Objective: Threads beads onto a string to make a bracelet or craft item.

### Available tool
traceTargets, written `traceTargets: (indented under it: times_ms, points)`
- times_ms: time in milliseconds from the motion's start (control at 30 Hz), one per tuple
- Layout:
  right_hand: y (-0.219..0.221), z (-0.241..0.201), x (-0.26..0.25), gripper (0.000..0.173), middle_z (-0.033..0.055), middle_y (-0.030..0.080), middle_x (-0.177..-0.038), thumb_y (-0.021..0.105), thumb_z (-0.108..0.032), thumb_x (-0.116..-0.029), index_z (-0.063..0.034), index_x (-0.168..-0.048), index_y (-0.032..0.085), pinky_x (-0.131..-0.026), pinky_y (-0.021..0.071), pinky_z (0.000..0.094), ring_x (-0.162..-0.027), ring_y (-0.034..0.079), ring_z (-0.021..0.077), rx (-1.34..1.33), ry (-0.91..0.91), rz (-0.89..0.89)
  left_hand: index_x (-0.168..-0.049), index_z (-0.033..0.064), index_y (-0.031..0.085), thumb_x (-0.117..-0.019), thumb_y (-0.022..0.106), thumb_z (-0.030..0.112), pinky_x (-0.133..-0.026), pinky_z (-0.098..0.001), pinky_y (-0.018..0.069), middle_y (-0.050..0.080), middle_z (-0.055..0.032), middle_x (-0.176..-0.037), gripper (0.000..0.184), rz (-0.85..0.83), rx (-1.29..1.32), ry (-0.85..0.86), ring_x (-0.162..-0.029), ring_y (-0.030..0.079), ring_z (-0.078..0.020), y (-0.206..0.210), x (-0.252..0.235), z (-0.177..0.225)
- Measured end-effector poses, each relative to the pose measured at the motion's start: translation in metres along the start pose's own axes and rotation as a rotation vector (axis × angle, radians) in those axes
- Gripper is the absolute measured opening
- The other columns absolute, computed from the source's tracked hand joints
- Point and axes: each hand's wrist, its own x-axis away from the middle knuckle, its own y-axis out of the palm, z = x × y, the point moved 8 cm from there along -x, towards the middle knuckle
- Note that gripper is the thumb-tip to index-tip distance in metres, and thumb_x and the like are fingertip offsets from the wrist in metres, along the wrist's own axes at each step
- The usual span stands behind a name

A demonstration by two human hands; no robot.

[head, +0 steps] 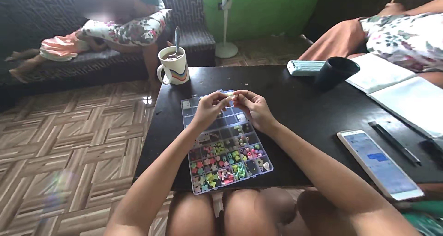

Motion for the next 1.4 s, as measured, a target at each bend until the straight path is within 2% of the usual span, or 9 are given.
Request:
traceTargets:
  times_ms: [100,267,367,533,733,1067,1167,1333,1400]
  points:
    - [0.001,0.001,0.0,0.018,-0.0021,0.071,-0.096,0.054,-0.002,-0.1034,-0.0033,-0.117,0.066,-0.085,0.0583,0.0231,-0.086,0.069,0.0051,0.028,0.005,-0.035,-0.107,-0.0004,0.067,-0.1031,0.059,0.009,-0.063,-0.0159,0.052,0.068,-0.0015,-0.087,0.013,-0.004,0.001,0.011,-0.069,0.061,-0.0014,-0.001,0.001,0.0]
    - [0.002,-0.003,0.003,0.018,-0.0064,0.07,-0.098,0.057,-0.003,-0.1021,-0.0094,-0.118,0.064,-0.084,0.058,0.0212,-0.085,0.068,0.0014,0.111,-0.046,-0.078,-0.107,-0.0027,0.067,-0.102,0.059,0.008,-0.067,-0.0165,0.0526,0.068,0.0005,-0.086,0.014,0.014,0.039,-0.003,-0.073,0.062,0.0,0.001,-0.001,-0.001]
    - [0.002,-0.004,0.004,0.016,-0.0066,0.069,-0.096,0.057,-0.002,-0.1019,-0.0103,-0.114,0.064,-0.084,0.0584,0.0209,-0.084,0.068,0.0012,0.107,-0.066,-0.078,-0.107,-0.0019,0.067,-0.102,0.059,0.008,-0.067,-0.016,0.053,0.069,0.0013,-0.086,0.013,0.01,0.044,-0.007,-0.074,0.063,0.0003,0.002,-0.001,-0.001]
    - [0.001,0.001,-0.004,0.012,-0.003,0.07,-0.091,0.055,0.002,-0.1013,-0.0045,-0.107,0.063,-0.083,0.0605,0.0244,-0.083,0.071,0.0058,0.01,-0.037,-0.031,-0.109,-0.0005,0.066,-0.103,0.058,0.01,-0.068,-0.017,0.0535,0.069,0.0028,-0.087,0.014,-0.019,0.025,-0.025,-0.075,0.063,0.0002,0.002,-0.002,-0.003]
    - [0.003,0.0,-0.005,0.011,-0.0041,0.07,-0.091,0.059,0.001,-0.099,-0.0072,-0.103,0.064,-0.083,0.0598,0.0241,-0.083,0.069,0.005,0.005,-0.046,-0.081,-0.107,0.0014,0.065,-0.1032,0.058,0.009,-0.068,-0.0175,0.0541,0.068,0.004,-0.086,0.011,-0.02,0.068,0.01,-0.075,0.064,-0.0008,0.001,-0.002,-0.001]
    - [0.002,-0.011,-0.004,0.013,-0.0012,0.073,-0.096,0.058,0.003,-0.0996,-0.0061,-0.106,0.065,-0.087,0.0607,0.0263,-0.088,0.072,0.0083,-0.041,-0.103,-0.084,-0.102,0.0046,0.064,-0.1033,0.057,0.008,-0.071,-0.0192,0.0557,0.068,0.0064,-0.084,0.008,-0.035,0.142,0.071,-0.075,0.065,-0.0009,0.002,-0.002,0.006]
    - [0.001,-0.014,-0.003,0.014,-0.0045,0.071,-0.092,0.055,0.001,-0.1016,-0.0082,-0.11,0.062,-0.085,0.0593,0.0244,-0.085,0.07,0.0056,-0.016,-0.115,-0.079,-0.104,0.0049,0.064,-0.1038,0.056,0.009,-0.07,-0.019,0.0554,0.068,0.0069,-0.085,0.008,-0.048,0.134,0.08,-0.075,0.064,-0.0006,0.004,-0.002,0.008]
    - [0.002,-0.014,-0.003,0.021,-0.0028,0.07,-0.09,0.046,-0.006,-0.1062,-0.0026,-0.111,0.066,-0.086,0.0581,0.0252,-0.085,0.069,0.0061,0.009,-0.081,-0.077,-0.103,0.0056,0.064,-0.1039,0.056,0.009,-0.07,-0.0192,0.0555,0.068,0.0074,-0.085,0.009,-0.051,0.142,0.067,-0.075,0.064,-0.0006,0.004,-0.002,0.008]
    - [0.005,-0.016,-0.003,0.018,-0.0044,0.069,-0.092,0.049,-0.008,-0.1055,-0.004,-0.111,0.066,-0.086,0.0573,0.025,-0.086,0.067,0.005,0.058,-0.135,-0.135,-0.104,0.006,0.064,-0.1033,0.057,0.008,-0.071,-0.019,0.0558,0.068,0.0078,-0.085,0.008,-0.055,0.153,0.058,-0.076,0.065,-0.0004,0.005,-0.002,0.007]
